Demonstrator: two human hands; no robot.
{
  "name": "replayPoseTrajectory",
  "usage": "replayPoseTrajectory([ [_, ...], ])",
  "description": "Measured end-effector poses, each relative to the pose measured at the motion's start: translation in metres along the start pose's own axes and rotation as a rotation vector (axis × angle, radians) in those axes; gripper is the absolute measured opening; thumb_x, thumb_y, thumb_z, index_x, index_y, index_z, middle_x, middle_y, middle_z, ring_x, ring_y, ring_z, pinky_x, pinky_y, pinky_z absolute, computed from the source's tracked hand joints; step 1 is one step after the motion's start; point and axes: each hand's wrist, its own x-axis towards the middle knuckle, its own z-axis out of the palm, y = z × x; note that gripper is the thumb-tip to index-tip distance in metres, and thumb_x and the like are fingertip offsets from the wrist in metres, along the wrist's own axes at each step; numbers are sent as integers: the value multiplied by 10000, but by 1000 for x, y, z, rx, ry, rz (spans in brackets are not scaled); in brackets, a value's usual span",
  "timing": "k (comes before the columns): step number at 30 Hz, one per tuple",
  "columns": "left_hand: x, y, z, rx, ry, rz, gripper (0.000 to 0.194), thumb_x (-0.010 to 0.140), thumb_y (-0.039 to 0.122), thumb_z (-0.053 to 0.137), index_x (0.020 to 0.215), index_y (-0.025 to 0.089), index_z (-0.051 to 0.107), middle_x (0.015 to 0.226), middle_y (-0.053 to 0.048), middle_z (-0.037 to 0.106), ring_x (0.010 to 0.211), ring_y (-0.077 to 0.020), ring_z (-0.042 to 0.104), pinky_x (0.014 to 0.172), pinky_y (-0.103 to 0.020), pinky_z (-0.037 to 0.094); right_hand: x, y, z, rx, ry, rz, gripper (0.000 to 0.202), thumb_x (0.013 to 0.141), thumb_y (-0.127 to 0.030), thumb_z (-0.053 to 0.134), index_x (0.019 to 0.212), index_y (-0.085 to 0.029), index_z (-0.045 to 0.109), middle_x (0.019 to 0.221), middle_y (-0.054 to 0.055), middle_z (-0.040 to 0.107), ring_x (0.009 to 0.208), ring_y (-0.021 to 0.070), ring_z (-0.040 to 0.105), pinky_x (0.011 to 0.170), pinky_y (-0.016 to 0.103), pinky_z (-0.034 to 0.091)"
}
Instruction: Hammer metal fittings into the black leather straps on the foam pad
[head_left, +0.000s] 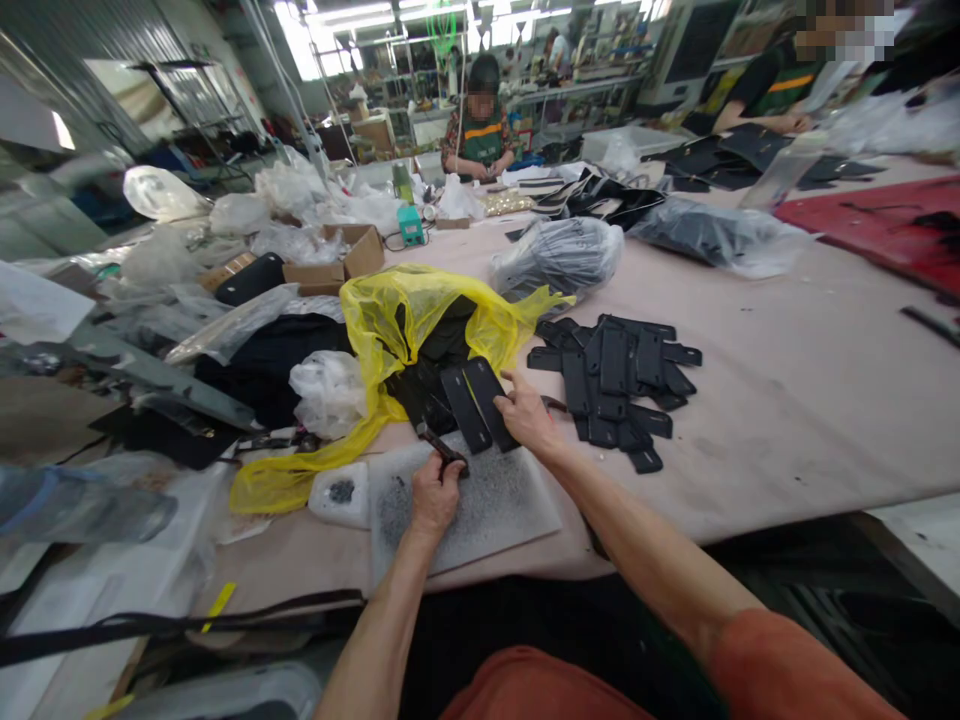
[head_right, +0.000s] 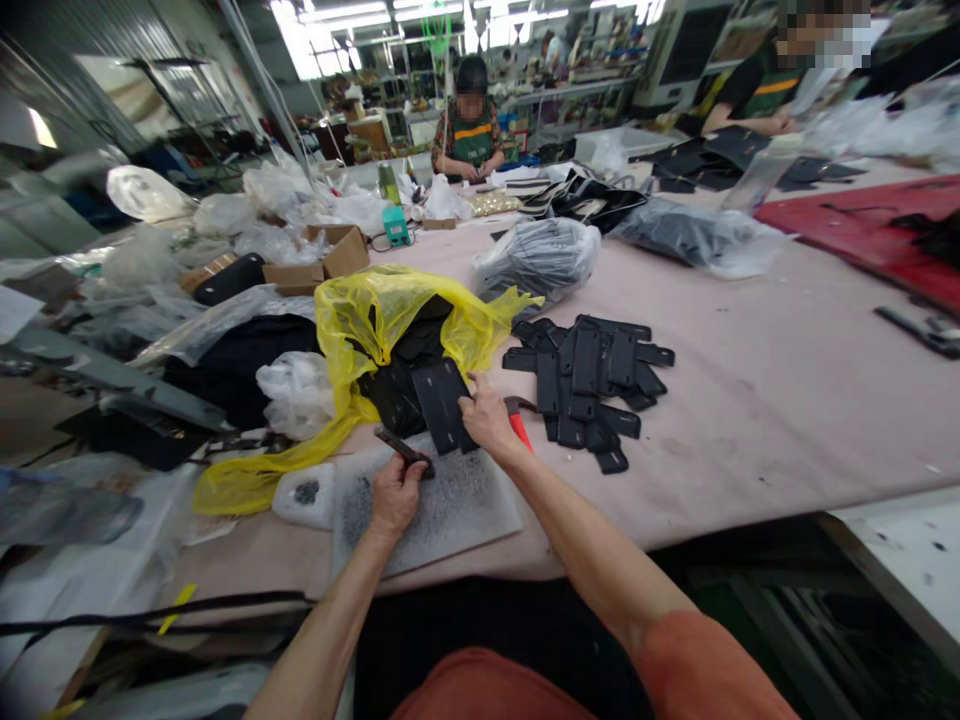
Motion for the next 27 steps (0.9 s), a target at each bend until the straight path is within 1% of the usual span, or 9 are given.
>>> replayPoseTrajectory([
  [4,0,3,-1,10,-1,-10,154,869,283,547,923,188,654,830,-32,719,771,-175,667,733,-273,499,-73,31,-3,109,-169,-1,497,821,-225,454,1312,-183,516,650,-17,595,610,169,569,579,262,416],
  [6,0,5,-1,4,-2,-17,154,868,284,550,924,190,658,827,-28,720,765,-172,668,725,-269,498,-103,38,3,90,-231,36,478,827,-224,447,1294,-195,547,709,5,644,634,179,594,598,274,437],
  [8,0,6,-1,-8,0,-25,159,868,286,551,927,190,662,837,-28,724,770,-171,671,724,-267,501,-121,38,11,56,-242,56,469,844,-228,442,1298,-198,559,881,52,704,749,196,643,673,285,465],
  [10,0,7,-2,-20,4,-31,163,865,287,554,923,185,667,852,-34,729,785,-175,675,736,-271,506,-127,35,17,5,-233,62,465,865,-238,436,1311,-193,557,1042,90,707,887,217,664,765,292,470],
  [12,1,10,-3,-20,19,-35,161,856,282,565,912,179,676,854,-40,734,798,-184,678,749,-281,510,-127,32,22,-63,-237,75,482,878,-242,432,1348,-192,528,1092,111,704,952,236,665,812,303,463],
  [16,8,24,0,-83,56,-4,163,841,274,584,905,177,699,868,-44,740,827,-195,681,778,-303,523,-128,27,25,-176,-241,106,519,901,-236,404,1417,-196,446,1036,124,720,939,249,676,808,319,452],
  [19,14,31,9,-164,31,42,163,843,267,590,917,176,703,900,-50,740,862,-194,682,820,-317,525,-130,24,25,-199,-248,126,525,909,-228,385,1432,-201,421,1023,126,720,938,241,678,794,312,444],
  [24,17,24,24,-218,-85,61,143,823,222,607,909,172,710,910,-57,741,875,-195,685,827,-325,535,-128,22,23,-195,-281,150,529,913,-234,373,1440,-220,406,1007,126,718,938,247,682,764,309,441],
  [27,15,19,27,-226,-81,52,154,830,241,610,923,171,711,928,-62,738,884,-195,682,833,-329,541,-127,23,21,-172,-288,158,518,920,-246,376,1437,-226,406,1003,124,717,941,249,680,755,310,442],
])
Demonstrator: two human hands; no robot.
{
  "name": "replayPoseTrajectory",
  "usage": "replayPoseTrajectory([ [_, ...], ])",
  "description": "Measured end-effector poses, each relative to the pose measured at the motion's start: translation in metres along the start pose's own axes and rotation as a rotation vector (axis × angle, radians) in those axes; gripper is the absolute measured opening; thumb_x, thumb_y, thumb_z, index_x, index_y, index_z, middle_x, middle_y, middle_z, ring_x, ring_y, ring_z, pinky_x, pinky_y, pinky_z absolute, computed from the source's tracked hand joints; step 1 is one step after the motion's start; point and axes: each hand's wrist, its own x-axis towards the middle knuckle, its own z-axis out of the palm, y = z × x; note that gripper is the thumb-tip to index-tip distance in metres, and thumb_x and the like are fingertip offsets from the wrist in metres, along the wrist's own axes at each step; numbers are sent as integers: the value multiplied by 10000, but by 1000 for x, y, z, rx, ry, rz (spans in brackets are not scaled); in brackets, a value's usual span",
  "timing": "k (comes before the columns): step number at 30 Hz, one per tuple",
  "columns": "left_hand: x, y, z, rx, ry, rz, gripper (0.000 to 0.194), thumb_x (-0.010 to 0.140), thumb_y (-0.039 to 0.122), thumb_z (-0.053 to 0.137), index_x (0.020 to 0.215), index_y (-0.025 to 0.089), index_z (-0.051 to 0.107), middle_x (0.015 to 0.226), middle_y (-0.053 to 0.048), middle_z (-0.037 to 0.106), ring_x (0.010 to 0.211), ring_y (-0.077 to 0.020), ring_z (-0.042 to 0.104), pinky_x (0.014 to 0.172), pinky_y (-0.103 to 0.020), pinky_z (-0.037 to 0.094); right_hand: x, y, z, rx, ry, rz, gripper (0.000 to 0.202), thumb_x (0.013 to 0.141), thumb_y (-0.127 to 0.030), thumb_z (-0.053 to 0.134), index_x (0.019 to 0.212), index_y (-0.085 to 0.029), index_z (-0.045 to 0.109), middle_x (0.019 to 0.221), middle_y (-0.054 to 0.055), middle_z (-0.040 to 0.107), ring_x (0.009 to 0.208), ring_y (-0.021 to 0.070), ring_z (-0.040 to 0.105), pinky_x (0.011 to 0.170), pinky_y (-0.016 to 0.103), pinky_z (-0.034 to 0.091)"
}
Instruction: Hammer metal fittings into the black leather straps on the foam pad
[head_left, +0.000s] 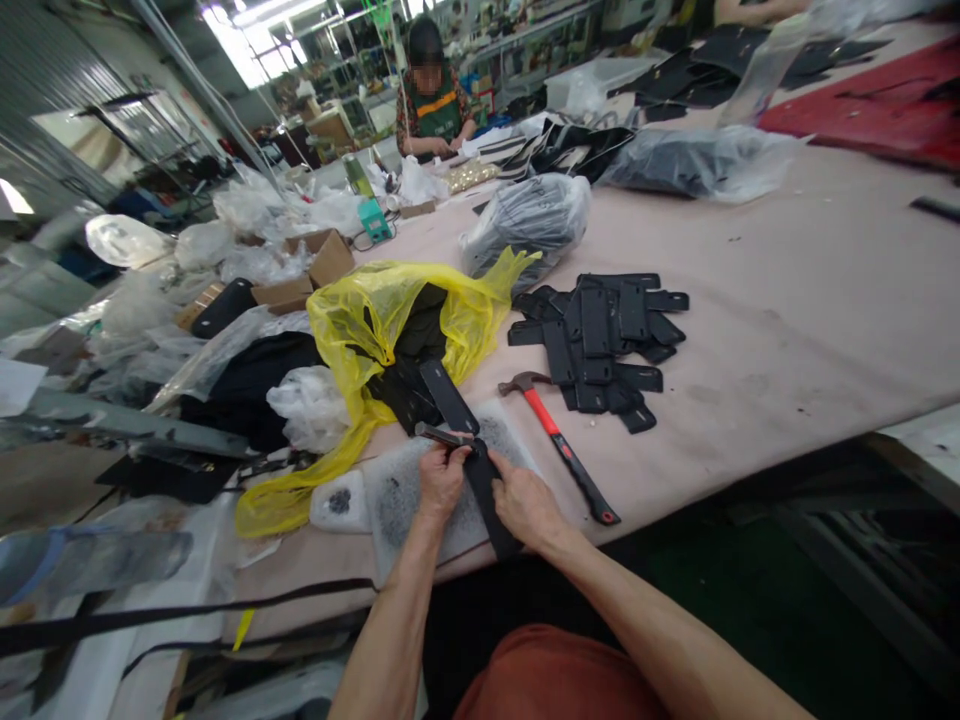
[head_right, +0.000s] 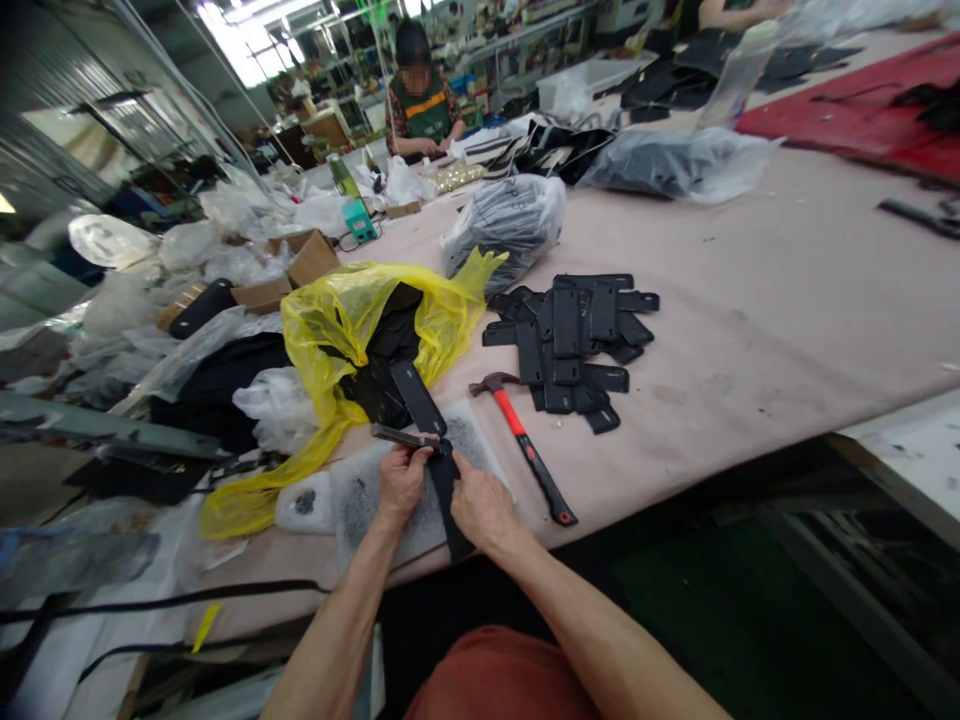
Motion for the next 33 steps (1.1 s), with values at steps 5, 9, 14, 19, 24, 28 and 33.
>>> replayPoseTrajectory([
  [5,-2,1,0,30,-2,16,173,842,279,614,923,167,717,939,-66,737,906,-197,679,860,-334,539,-1,0,-2,-4,-10,0,524,929,-257,379,1452,-216,377,1009,140,714,945,259,677,768,326,444],
  [9,-3,1,1,66,-24,35,172,850,276,611,930,172,721,947,-63,738,920,-196,679,867,-331,541,-1,-1,-2,-43,-32,1,539,937,-269,368,1472,-208,337,979,147,715,936,280,679,758,344,449],
  [14,-5,-3,3,159,-18,75,181,872,275,587,962,184,714,969,-60,737,939,-201,681,880,-346,542,-1,-2,-2,-55,-54,-8,550,948,-265,351,1490,-191,292,983,154,712,926,284,679,766,356,452],
  [19,-6,-3,6,254,3,146,169,872,245,579,974,189,702,959,-53,743,919,-200,693,865,-347,551,-1,-4,-4,-74,-86,-14,566,950,-248,343,1501,-153,257,983,172,706,917,283,680,770,354,461],
  [24,-3,-2,7,322,-44,208,167,867,202,569,973,196,697,967,-53,744,922,-199,696,847,-337,553,-2,-3,-3,-105,-91,-59,576,953,-251,343,1506,-129,233,970,182,705,914,295,681,751,357,472],
  [28,-1,0,6,288,-59,188,172,867,187,558,962,195,701,954,-48,744,919,-191,693,865,-329,547,-2,-2,-4,-127,-104,-76,586,953,-248,347,1510,-119,216,950,179,705,908,299,684,751,355,473],
  [33,1,3,2,236,-93,124,172,869,213,559,951,194,709,955,-45,742,923,-187,686,861,-322,549,-3,-1,-6,-124,-115,-91,597,952,-263,365,1508,-114,206,978,181,703,930,294,680,769,359,470],
])
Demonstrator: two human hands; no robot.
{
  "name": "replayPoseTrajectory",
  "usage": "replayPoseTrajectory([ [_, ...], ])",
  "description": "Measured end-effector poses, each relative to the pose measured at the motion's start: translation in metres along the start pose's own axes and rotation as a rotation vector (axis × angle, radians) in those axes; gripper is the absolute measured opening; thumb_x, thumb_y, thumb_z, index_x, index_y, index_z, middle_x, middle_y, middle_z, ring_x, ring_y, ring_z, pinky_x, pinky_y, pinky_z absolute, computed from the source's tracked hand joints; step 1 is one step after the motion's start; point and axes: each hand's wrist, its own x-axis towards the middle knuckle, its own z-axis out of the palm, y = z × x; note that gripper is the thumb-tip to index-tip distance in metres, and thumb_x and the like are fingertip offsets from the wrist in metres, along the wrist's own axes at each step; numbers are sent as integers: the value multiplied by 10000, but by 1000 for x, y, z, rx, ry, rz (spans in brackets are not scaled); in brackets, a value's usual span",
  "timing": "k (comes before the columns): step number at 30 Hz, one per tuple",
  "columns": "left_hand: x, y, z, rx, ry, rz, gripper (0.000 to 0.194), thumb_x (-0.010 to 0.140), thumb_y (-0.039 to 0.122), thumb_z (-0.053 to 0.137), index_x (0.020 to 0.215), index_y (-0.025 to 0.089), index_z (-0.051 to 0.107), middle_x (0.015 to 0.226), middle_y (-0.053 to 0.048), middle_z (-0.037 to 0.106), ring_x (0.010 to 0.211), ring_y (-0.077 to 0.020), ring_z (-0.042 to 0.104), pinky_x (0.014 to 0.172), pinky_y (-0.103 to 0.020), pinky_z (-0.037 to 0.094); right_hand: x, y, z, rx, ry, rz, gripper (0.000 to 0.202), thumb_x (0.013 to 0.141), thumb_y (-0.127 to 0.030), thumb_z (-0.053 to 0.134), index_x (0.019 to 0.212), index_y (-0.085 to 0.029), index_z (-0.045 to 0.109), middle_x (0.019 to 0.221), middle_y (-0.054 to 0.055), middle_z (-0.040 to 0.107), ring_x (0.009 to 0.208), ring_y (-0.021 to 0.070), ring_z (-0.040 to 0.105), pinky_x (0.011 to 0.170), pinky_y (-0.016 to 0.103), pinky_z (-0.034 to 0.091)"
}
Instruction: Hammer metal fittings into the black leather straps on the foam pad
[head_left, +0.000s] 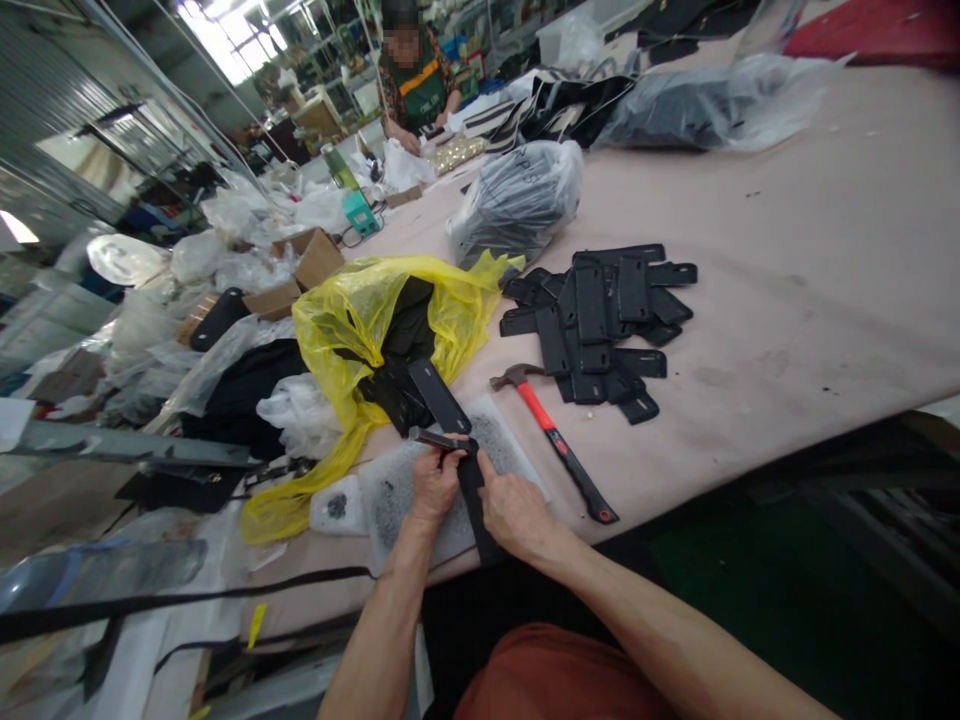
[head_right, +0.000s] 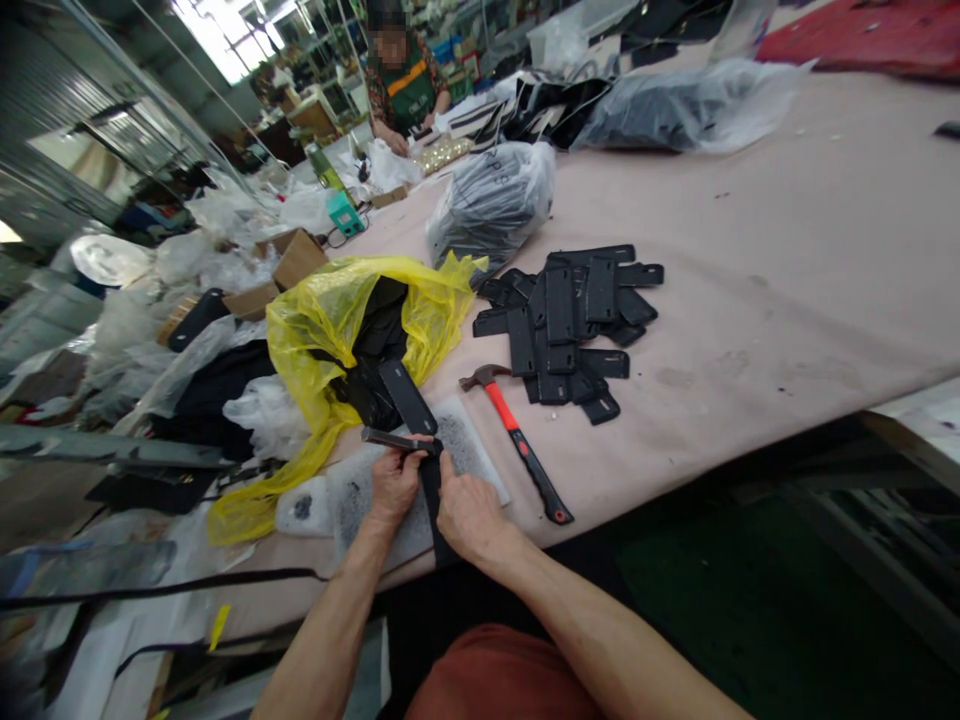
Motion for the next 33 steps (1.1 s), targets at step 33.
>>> replayPoseTrajectory([
  [33,-2,-4,2,82,15,74,187,862,187,554,979,201,699,968,-43,741,941,-199,687,883,-350,548,1,11,-6,-1,-79,-154,736,906,-312,462,1501,-13,149,1024,232,685,980,324,664,792,375,472],
])
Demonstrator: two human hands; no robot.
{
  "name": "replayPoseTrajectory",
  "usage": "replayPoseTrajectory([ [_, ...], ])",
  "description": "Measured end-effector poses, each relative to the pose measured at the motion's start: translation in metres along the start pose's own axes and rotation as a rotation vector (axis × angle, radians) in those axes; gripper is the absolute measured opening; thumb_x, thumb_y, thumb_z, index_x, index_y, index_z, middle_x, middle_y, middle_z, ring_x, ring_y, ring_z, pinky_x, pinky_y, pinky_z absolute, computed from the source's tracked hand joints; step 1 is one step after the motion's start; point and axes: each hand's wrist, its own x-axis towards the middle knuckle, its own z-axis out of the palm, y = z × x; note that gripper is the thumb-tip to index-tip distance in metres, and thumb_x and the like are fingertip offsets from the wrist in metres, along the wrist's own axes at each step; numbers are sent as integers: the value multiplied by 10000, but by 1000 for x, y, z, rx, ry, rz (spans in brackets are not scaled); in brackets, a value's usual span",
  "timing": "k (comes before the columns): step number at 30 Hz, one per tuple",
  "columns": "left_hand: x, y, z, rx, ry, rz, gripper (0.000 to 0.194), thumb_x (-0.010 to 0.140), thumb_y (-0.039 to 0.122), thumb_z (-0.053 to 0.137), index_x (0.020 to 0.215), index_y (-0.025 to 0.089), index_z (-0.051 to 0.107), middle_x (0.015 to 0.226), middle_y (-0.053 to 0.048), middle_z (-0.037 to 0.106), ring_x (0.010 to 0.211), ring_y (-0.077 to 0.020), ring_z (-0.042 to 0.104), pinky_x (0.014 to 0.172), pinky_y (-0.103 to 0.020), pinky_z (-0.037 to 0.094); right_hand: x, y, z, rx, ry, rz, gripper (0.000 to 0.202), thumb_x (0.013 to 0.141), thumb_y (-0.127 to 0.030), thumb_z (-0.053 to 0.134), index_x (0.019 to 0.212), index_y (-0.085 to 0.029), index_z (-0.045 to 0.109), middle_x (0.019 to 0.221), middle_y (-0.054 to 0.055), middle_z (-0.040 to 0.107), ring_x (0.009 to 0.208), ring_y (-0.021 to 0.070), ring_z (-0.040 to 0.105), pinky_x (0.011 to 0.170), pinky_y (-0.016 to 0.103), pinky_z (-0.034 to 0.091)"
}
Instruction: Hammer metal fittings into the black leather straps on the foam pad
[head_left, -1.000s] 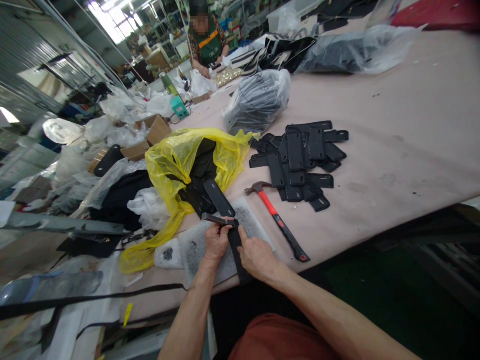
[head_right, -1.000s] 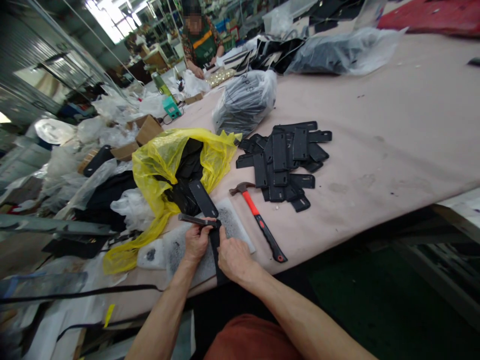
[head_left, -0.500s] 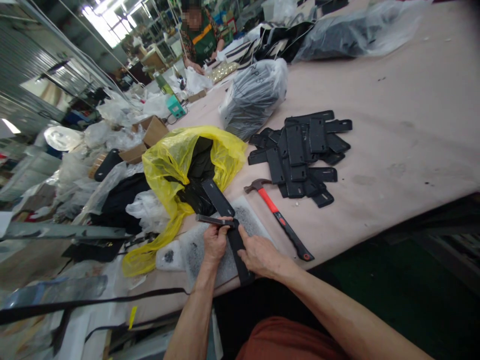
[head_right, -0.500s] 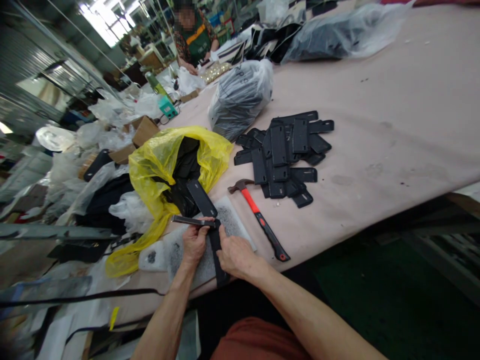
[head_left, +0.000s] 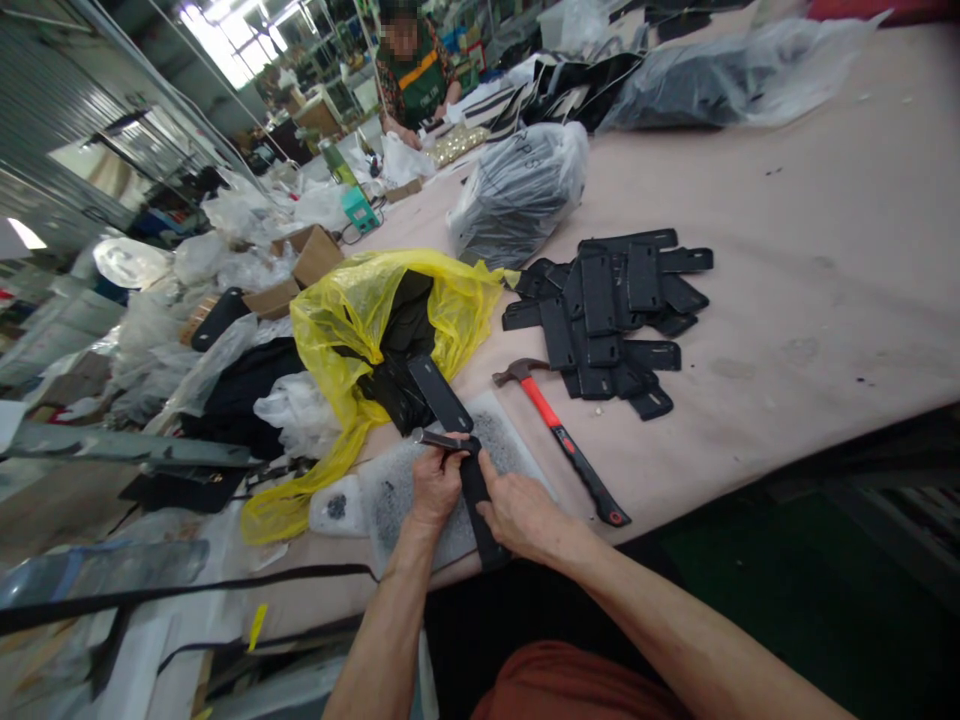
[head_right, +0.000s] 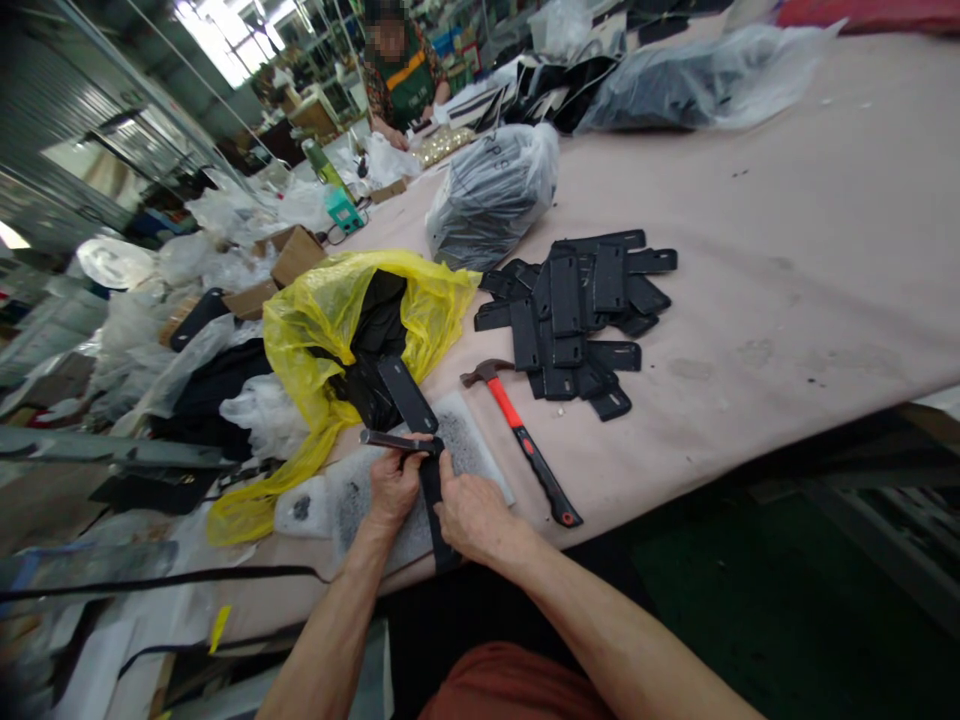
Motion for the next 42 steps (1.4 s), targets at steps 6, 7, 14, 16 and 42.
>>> replayPoseTrajectory([
  [6,-1,4,2,36,21,-1,176,844,166,558,951,202,693,951,-47,742,922,-207,690,871,-350,543,-1,-4,4,-46,16,17,724,906,-304,473,1499,-33,158,991,219,692,943,316,675,781,366,468],
  [7,-2,4,3,40,24,-1,175,843,161,557,947,205,691,954,-47,741,923,-207,690,873,-350,541,-1,-5,5,-60,19,19,722,907,-301,470,1498,-26,158,984,220,692,937,316,676,777,366,470],
  [14,-3,0,4,30,14,29,202,843,139,544,987,209,668,971,-44,737,933,-201,688,868,-340,540,-2,-11,5,-118,7,18,701,911,-329,480,1480,-20,213,994,210,695,937,312,673,762,355,462],
  [16,-3,-1,3,35,0,36,200,845,139,541,985,211,664,966,-44,734,928,-201,688,852,-331,543,-4,-7,-2,-126,11,2,628,918,-379,483,1443,-72,325,970,176,704,921,295,674,758,342,454],
  [42,-10,-8,8,93,40,136,166,845,140,569,988,194,635,876,-45,712,812,-197,686,746,-303,550,6,82,-52,770,151,380,66,775,-244,475,748,-201,433,581,-44,487,399,76,410,381,202,323],
])
